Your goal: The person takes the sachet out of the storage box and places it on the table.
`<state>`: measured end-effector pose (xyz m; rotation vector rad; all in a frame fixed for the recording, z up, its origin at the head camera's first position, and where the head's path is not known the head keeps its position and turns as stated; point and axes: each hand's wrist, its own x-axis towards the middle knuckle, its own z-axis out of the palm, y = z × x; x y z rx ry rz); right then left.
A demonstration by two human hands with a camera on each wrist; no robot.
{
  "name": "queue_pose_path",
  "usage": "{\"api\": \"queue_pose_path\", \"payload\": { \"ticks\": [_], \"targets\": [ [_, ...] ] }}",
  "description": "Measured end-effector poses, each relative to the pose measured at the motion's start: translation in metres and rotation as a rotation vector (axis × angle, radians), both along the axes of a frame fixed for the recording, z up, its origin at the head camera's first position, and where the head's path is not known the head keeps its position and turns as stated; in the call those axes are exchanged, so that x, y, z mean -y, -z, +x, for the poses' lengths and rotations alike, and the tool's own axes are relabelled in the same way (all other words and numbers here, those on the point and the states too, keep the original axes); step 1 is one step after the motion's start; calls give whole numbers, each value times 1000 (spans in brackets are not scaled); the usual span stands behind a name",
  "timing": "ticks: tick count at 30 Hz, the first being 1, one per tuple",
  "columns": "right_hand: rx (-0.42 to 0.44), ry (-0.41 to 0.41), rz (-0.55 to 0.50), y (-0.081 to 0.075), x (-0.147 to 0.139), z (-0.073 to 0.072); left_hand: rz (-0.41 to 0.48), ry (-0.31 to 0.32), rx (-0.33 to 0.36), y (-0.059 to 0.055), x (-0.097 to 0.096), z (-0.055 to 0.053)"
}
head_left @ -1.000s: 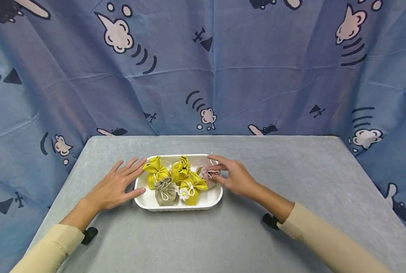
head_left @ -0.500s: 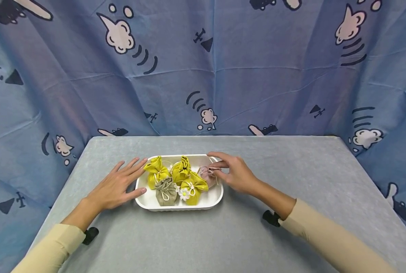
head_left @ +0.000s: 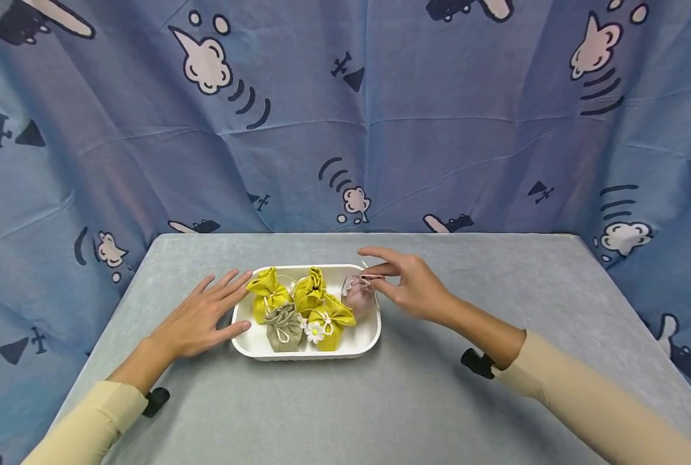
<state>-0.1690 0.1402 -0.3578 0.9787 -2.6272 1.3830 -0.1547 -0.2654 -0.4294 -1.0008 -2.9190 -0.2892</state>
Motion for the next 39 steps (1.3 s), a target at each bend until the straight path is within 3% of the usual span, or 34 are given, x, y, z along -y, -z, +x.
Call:
{"api": "queue_pose_path", "payload": {
  "ticks": [11, 22, 28, 34, 39],
  "targets": [
    [-128, 33, 27, -33, -17, -10, 4, -6, 13, 1, -1, 1],
    [-173, 105, 49, -32, -46, -23, 15, 2, 7, 2, 0, 1],
    [-130, 156, 88, -23, -59, -28, 14, 5, 1, 2, 0, 2],
    [-75, 213, 109, 0, -70, -29, 9, 0, 1, 3, 0, 1],
    [-80, 231, 95, 17, -77, -31, 11, 0, 3, 1, 0, 1]
  ]
}}
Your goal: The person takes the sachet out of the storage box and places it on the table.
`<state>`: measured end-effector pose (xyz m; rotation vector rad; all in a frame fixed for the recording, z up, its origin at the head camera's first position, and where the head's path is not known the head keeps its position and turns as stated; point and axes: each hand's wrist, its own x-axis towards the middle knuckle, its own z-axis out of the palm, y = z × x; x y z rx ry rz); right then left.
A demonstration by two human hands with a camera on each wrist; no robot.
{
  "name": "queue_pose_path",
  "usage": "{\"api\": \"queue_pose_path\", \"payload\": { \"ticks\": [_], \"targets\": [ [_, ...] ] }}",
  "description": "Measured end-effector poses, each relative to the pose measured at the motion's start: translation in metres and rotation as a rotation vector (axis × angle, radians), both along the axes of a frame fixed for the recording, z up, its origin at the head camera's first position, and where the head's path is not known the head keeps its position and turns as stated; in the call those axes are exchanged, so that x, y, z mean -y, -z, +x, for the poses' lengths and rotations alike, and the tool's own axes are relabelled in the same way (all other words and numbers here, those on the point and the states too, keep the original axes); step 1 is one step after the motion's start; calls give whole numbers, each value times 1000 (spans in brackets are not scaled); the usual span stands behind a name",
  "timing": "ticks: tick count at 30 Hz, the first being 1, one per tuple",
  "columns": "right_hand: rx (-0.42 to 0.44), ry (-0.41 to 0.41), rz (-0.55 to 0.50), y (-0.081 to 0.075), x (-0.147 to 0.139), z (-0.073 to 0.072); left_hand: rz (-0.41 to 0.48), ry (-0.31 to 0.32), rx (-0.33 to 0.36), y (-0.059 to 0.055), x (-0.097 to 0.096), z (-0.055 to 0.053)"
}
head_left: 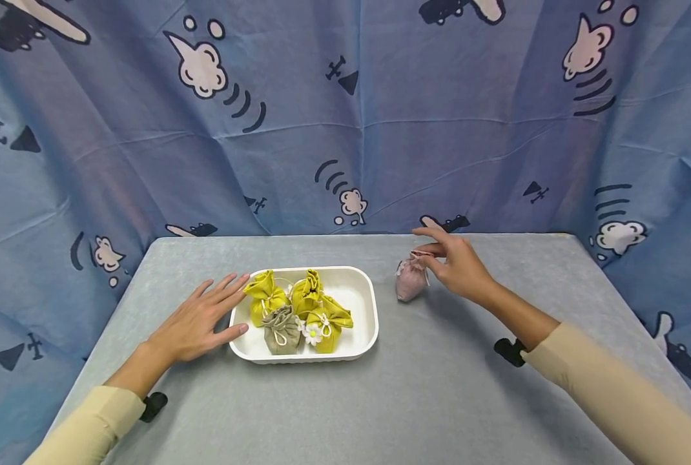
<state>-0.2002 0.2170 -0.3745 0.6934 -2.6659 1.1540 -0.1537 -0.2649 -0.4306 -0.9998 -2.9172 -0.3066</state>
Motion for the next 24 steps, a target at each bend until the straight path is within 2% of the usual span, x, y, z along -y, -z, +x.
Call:
{"api": "queue_pose_path", "payload": {
  "ticks": [7, 15, 18, 24],
  "targets": [
    [-5, 12, -1, 9, -5, -5, 5, 2, -1, -1, 0, 0],
    [132, 39, 12, 19, -10, -12, 7, 2, -7, -1, 1, 1],
    [132, 54, 1, 22, -11, -12, 8, 2, -10, 0, 0, 0],
    [113, 15, -6, 23, -8, -14, 14, 10, -16, 1, 0, -1]
  ]
}}
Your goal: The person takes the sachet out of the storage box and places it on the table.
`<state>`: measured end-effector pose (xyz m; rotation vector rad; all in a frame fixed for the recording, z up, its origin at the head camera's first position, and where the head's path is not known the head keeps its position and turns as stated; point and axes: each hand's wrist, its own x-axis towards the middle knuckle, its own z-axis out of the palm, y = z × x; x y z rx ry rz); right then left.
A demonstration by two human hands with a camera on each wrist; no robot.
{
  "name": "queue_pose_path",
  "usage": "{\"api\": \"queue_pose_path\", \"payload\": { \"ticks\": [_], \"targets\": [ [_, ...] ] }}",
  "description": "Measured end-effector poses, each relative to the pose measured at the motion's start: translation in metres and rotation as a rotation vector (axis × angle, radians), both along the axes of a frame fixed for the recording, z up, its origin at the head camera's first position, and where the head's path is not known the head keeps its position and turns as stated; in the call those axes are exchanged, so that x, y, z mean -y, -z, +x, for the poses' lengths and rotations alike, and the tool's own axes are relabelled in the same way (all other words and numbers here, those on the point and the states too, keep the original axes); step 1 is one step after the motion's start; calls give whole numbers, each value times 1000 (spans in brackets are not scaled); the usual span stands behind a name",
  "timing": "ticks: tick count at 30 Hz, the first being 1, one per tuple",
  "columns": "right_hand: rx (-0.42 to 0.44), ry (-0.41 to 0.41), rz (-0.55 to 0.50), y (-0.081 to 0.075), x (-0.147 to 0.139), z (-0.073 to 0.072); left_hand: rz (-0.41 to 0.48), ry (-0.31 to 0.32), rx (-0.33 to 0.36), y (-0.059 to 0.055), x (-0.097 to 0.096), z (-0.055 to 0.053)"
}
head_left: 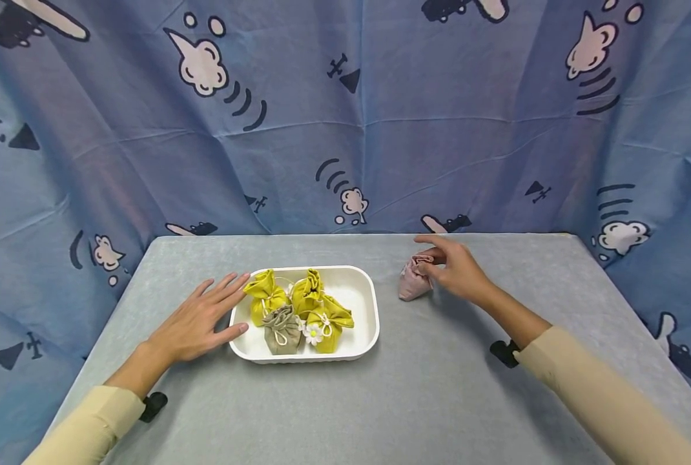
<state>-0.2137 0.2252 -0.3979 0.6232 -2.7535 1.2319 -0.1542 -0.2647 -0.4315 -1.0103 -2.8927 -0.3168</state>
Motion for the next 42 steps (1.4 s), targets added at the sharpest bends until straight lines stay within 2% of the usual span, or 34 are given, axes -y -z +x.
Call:
{"api": "queue_pose_path", "payload": {
  "ticks": [7, 19, 27, 42],
  "targets": [
    [-3, -31, 53, -7, 10, 2, 6, 16, -25, -1, -1, -2],
    [42, -166, 5, -21, 40, 15, 0, 8, -18, -1, -1, -1],
    [96, -292, -120, -19, 68, 30, 2, 12, -20, 0, 0, -1],
    [198, -406, -109, -14, 104, 46, 8, 14, -22, 2, 0, 0]
  ]
}}
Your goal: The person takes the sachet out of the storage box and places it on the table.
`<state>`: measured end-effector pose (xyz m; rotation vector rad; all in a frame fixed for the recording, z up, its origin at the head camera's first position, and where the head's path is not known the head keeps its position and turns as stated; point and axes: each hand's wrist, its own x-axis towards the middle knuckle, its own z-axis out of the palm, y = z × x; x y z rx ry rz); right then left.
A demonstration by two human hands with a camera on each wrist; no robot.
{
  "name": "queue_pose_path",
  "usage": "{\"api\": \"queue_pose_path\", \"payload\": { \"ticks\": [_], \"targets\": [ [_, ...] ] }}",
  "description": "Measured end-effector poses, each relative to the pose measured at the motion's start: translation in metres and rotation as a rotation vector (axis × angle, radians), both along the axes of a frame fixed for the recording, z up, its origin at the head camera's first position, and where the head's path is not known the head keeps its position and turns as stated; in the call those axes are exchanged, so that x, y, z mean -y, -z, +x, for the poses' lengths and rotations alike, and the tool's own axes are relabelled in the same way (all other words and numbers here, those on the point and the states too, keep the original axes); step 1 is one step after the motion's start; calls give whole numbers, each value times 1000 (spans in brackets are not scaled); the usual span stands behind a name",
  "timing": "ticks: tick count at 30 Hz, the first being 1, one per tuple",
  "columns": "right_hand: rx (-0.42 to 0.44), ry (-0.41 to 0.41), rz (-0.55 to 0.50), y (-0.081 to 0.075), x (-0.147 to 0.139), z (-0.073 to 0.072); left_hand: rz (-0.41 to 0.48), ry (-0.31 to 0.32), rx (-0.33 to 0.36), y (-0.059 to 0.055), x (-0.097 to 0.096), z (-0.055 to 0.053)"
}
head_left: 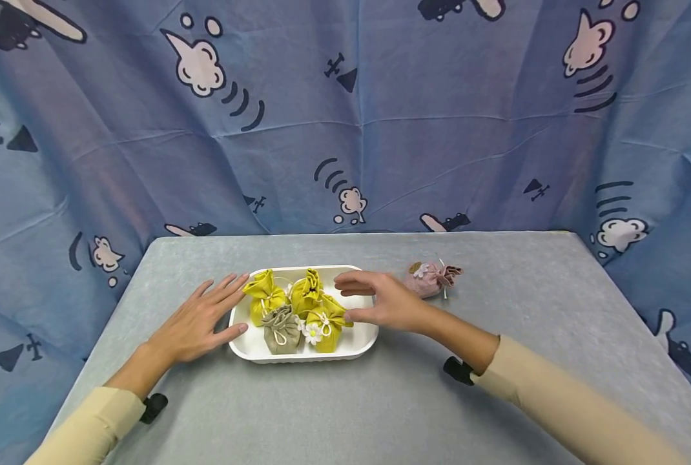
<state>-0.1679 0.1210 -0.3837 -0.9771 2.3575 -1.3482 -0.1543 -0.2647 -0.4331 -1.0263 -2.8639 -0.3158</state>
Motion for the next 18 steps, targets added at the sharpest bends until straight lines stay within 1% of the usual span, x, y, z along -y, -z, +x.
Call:
{"api": "queue_pose_path", "payload": {
  "ticks": [3, 10, 18],
  "targets": [
    [4, -27, -8, 3, 5, 1, 3, -3, 4, 0, 0, 0],
    [-6, -61, -19, 9, 13, 2, 10, -4, 5, 0, -1, 1],
    [-24, -75, 23, 10, 23, 4, 13, -8, 15, 0, 0, 0]
  ]
}}
